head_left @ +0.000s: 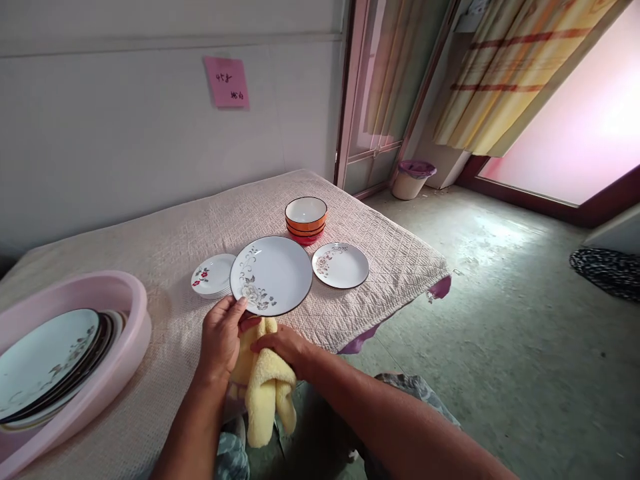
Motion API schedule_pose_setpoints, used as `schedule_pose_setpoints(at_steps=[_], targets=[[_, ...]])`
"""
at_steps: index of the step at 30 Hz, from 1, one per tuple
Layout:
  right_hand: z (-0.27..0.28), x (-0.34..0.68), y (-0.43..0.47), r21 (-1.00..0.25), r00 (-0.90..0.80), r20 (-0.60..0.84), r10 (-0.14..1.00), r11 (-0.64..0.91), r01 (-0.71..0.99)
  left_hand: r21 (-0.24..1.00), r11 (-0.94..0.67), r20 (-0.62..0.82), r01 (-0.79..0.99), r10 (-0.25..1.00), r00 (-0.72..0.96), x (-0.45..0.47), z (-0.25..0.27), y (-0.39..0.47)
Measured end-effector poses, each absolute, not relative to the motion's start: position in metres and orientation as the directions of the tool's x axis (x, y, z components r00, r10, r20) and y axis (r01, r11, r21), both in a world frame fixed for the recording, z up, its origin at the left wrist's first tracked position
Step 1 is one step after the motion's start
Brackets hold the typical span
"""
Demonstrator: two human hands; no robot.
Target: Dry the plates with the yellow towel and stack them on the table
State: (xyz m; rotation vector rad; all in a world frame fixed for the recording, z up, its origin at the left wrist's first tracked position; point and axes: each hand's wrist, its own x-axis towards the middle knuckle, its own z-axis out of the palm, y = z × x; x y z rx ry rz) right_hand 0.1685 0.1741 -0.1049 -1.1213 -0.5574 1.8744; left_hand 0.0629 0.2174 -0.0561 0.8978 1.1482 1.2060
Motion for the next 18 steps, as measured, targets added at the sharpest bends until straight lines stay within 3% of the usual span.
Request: schedule_pose_setpoints(at_steps=[18], targets=[[-0.147,0.192,0.176,-0.551,-0.287,-0.493,0.821,-0.550,-0.627,0.928,0.372,-0.359,-0.009,0.903,0.237,0.150,-0.095,0.240]])
